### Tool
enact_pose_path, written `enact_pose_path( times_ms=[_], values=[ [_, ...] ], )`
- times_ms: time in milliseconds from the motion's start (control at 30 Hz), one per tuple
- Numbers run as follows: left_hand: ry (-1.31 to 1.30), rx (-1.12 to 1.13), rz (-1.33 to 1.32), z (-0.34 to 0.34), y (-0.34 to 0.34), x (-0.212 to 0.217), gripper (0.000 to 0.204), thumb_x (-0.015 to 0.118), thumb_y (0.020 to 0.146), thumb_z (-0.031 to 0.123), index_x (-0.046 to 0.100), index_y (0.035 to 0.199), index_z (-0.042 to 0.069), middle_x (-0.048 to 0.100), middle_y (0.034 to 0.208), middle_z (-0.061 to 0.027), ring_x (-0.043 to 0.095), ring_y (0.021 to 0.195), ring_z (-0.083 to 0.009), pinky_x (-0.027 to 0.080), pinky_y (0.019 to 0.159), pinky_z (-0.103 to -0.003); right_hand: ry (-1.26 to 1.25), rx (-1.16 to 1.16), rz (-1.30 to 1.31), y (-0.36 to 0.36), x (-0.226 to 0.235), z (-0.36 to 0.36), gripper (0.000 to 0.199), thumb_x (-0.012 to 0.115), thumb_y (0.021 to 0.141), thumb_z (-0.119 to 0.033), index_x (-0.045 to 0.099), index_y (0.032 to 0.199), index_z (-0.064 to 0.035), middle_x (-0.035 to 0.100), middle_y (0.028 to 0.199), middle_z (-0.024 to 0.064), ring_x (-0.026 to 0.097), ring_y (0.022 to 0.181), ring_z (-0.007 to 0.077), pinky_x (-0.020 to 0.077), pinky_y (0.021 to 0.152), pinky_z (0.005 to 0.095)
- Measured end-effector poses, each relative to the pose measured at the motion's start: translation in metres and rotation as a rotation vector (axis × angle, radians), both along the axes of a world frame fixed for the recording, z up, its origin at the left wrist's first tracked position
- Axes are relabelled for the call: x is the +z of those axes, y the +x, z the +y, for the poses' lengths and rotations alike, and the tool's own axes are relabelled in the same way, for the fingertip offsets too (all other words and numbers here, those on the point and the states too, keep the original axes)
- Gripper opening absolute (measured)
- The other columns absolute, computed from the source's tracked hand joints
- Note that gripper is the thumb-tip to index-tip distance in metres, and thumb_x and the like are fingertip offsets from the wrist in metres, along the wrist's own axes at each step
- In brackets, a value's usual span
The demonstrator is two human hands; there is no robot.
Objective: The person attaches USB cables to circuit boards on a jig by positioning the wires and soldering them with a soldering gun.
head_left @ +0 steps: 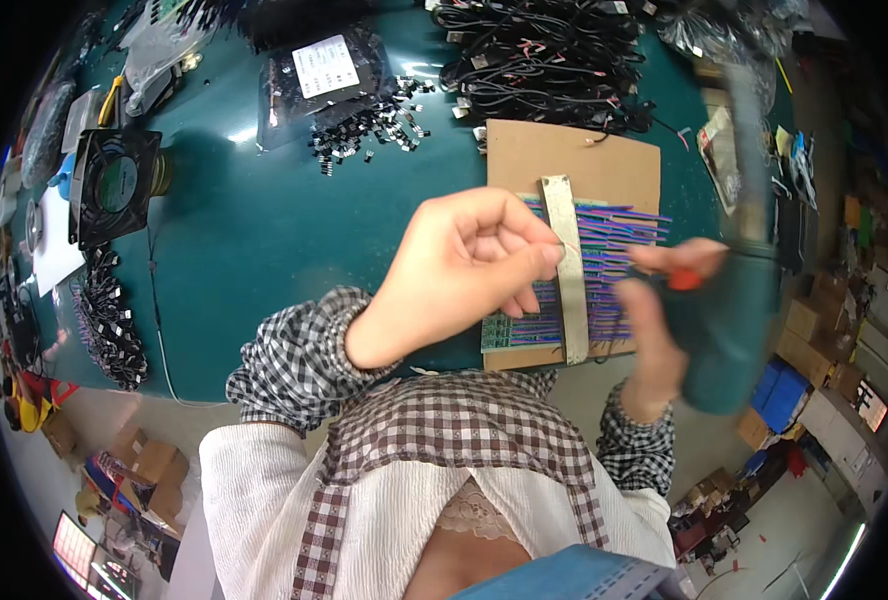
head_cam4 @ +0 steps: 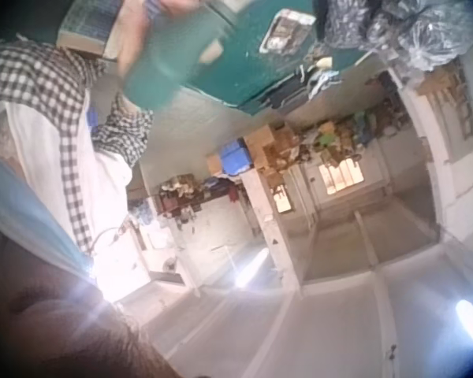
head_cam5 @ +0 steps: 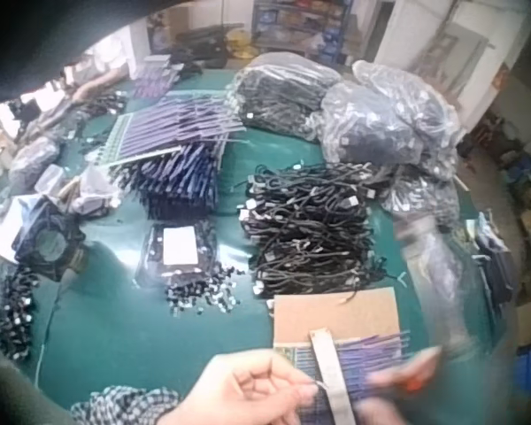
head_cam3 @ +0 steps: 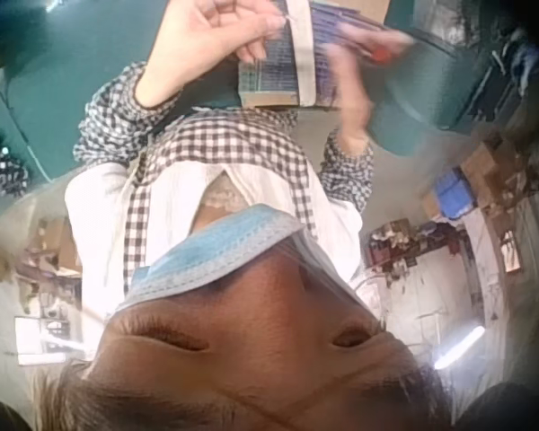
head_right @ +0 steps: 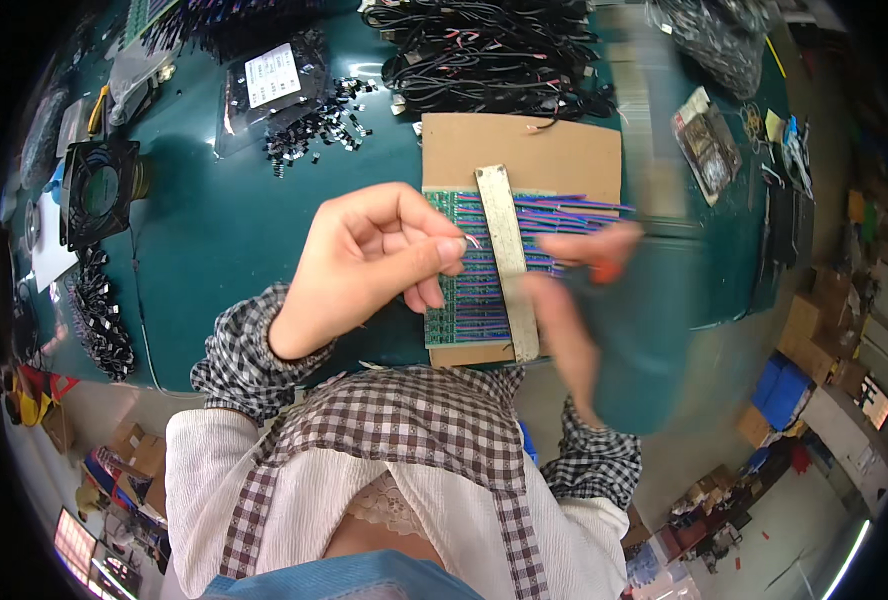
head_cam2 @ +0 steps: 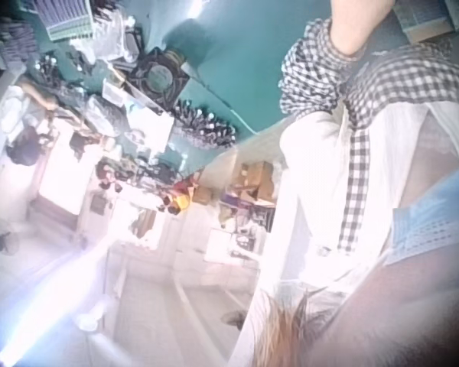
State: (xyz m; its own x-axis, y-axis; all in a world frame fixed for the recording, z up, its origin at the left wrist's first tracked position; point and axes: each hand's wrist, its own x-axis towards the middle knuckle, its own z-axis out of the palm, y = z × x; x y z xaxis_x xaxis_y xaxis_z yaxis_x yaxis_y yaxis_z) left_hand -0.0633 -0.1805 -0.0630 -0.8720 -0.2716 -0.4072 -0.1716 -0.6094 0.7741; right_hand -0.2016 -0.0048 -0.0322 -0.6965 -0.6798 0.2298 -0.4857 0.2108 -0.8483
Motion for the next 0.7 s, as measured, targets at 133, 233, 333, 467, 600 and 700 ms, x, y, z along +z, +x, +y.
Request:
enact_pose_path(
  times_ms=[133, 233, 333, 467, 600, 700],
  values=[
    [-0.039, -0.026, 0.003, 0.015, 0.003, 0.001, 0.011, 0.072, 0.098, 0.006, 0.067, 0.103, -0.001, 0.074, 0.088, -0.0065, 0.068, 0.068, -0.0065, 0.054, 0.057, -0.019, 0.177, 0.073, 0.174, 0.023, -0.018, -0.004, 0.036, 0.087, 0.076, -0.004, 0.07, 0.107, -0.0102, 0.071, 0.094, -0.0027, 0.059, 0.095, 0.0193, 0.0457, 0.086, 0.0352],
    [-0.095, -0.033, 0.024, 0.022, 0.008, -0.001, 0.01, 0.072, 0.098, 0.006, 0.066, 0.103, -0.001, 0.074, 0.088, -0.0055, 0.068, 0.068, -0.0058, 0.054, 0.057, -0.018, 0.19, 0.047, 0.134, 0.024, -0.022, -0.001, 0.03, 0.084, 0.08, -0.002, 0.069, 0.105, -0.0095, 0.071, 0.093, -0.0024, 0.061, 0.095, 0.02, 0.0462, 0.086, 0.0363],
    [-0.086, -0.076, 0.067, 0.025, 0.011, -0.004, 0.01, 0.071, 0.099, 0.007, 0.066, 0.103, -0.001, 0.074, 0.091, -0.0059, 0.069, 0.068, -0.0064, 0.054, 0.057, -0.019, 0.128, 0.104, -0.031, 0.023, -0.021, 0.003, 0.028, 0.077, 0.085, 0.004, 0.064, 0.108, -0.0061, 0.067, 0.098, 0.0018, 0.064, 0.097, 0.0196, 0.0497, 0.086, 0.0367],
    [0.21, -0.079, 0.137, 0.026, 0.009, -0.011, 0.009, 0.069, 0.1, 0.006, 0.066, 0.105, 0.0, 0.074, 0.094, -0.0073, 0.07, 0.073, -0.0088, 0.056, 0.062, -0.021, -0.308, 0.107, -0.534, 0.024, -0.023, 0.002, 0.033, 0.067, 0.09, 0.013, 0.052, 0.116, -0.0009, 0.057, 0.108, 0.0094, 0.07, 0.096, 0.0215, 0.0566, 0.087, 0.0371],
    [0.297, -0.068, 0.12, 0.032, 0.008, -0.013, 0.009, 0.068, 0.1, 0.004, 0.066, 0.107, 0.0, 0.073, 0.097, -0.0085, 0.071, 0.078, -0.0117, 0.059, 0.069, -0.023, -0.234, 0.128, -0.509, 0.022, -0.021, 0.002, 0.041, 0.061, 0.086, 0.018, 0.046, 0.12, -0.0004, 0.053, 0.109, 0.0113, 0.067, 0.094, 0.0223, 0.0557, 0.088, 0.0371],
    [0.334, -0.058, 0.191, 0.034, 0.01, -0.015, 0.011, 0.069, 0.098, 0.001, 0.067, 0.109, 0.0, 0.071, 0.101, -0.0095, 0.071, 0.081, -0.0127, 0.059, 0.072, -0.024, -0.186, 0.061, -0.512, 0.019, -0.017, 0.004, 0.044, 0.06, 0.084, 0.018, 0.045, 0.121, -0.0005, 0.054, 0.109, 0.011, 0.065, 0.095, 0.0224, 0.0535, 0.09, 0.0374]
  ],
)
